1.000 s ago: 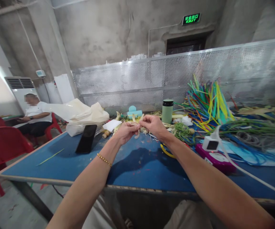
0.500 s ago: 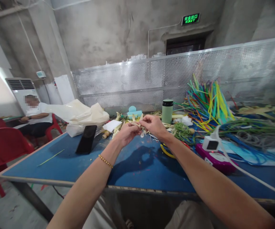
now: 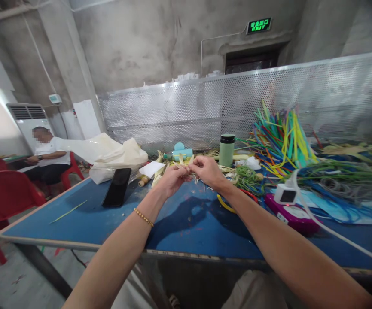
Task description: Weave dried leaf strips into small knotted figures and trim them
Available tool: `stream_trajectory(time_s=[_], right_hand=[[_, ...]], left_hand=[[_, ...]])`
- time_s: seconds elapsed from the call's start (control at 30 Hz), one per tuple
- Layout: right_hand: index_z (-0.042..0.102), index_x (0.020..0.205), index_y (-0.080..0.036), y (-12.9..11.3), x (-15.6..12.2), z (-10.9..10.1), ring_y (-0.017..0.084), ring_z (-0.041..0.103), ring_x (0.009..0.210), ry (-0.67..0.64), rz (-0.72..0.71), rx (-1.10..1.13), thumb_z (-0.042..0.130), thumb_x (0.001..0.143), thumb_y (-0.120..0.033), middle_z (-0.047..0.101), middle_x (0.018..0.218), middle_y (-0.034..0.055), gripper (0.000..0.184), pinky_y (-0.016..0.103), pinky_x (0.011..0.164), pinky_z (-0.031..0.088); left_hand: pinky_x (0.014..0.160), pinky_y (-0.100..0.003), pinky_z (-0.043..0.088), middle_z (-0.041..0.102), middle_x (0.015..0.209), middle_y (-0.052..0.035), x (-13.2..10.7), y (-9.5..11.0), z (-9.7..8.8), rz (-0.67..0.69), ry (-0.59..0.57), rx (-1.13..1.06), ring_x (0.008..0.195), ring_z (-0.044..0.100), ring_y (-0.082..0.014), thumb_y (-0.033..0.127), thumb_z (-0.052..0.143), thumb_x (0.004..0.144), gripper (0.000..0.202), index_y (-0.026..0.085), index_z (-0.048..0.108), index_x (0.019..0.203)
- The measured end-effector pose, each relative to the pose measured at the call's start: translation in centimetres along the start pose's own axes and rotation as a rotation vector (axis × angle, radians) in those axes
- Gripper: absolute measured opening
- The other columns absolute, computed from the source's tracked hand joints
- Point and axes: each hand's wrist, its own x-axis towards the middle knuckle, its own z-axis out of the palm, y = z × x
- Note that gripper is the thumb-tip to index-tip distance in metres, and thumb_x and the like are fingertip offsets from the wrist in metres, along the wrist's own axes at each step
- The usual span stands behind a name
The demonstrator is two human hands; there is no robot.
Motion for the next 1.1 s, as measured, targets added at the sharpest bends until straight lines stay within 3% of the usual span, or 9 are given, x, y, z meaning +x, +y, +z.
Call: stream_trajectory(time_s=[0.47, 0.6, 0.73, 0.93, 1.1], right_hand=[[0.059, 0.063, -0.017, -0.2, -0.2, 0.0, 0.012, 0.049, 0.052, -0.012, 0.046, 0.045, 0.060, 0.074, -0.032, 0.059, 0.056, 0.0005, 0.019, 0.025, 0.051, 0.037], [0.055, 0.062, -0.018, -0.2, 0.0, -0.3, 0.011, 0.048, 0.047, 0.002, 0.103, 0.205, 0.062, 0.073, -0.037, 0.056, 0.055, -0.0007, 0.023, 0.024, 0.046, 0.037], [0.052, 0.063, -0.018, -0.1, 0.3, -0.7, 0.010, 0.046, 0.043, 0.058, 0.137, 0.311, 0.065, 0.073, -0.037, 0.051, 0.049, -0.0034, 0.024, 0.023, 0.043, 0.036], [0.056, 0.065, -0.018, 0.3, 0.3, -0.9, 0.012, 0.051, 0.042, -0.069, 0.190, 0.270, 0.064, 0.078, -0.046, 0.054, 0.048, -0.0015, 0.032, 0.023, 0.041, 0.038], [0.061, 0.067, -0.016, 0.5, 0.1, -1.0, 0.011, 0.053, 0.045, -0.177, 0.203, 0.325, 0.068, 0.076, -0.041, 0.058, 0.051, 0.0002, 0.028, 0.022, 0.043, 0.040]], left_hand=[[0.061, -0.028, 0.040, 0.054, 0.059, -0.0003, 0.1, -0.1, -0.2, 0.016, 0.008, -0.005, 0.056, 0.051, -0.0092, 0.003, 0.068, 0.055, 0.011, 0.009, 0.060, 0.056], [0.062, -0.028, 0.040, 0.064, 0.070, -0.0068, 0.1, 0.0, -0.5, -0.018, -0.010, 0.014, 0.060, 0.057, -0.0117, 0.012, 0.075, 0.064, 0.013, 0.007, 0.066, 0.071], [0.071, -0.029, 0.044, 0.068, 0.083, -0.0112, 0.0, 0.2, -0.8, -0.006, -0.080, -0.006, 0.071, 0.063, -0.0150, 0.016, 0.076, 0.069, 0.019, 0.006, 0.068, 0.084], [0.066, -0.027, 0.042, 0.063, 0.070, -0.0047, 0.2, -0.2, -1.1, 0.065, -0.017, 0.047, 0.061, 0.056, -0.0103, 0.016, 0.076, 0.072, 0.013, 0.008, 0.067, 0.077], [0.062, -0.025, 0.040, 0.060, 0.065, -0.0029, 0.3, -0.2, -1.2, 0.072, -0.025, 0.055, 0.057, 0.053, -0.0093, 0.017, 0.074, 0.075, 0.012, 0.010, 0.064, 0.074]])
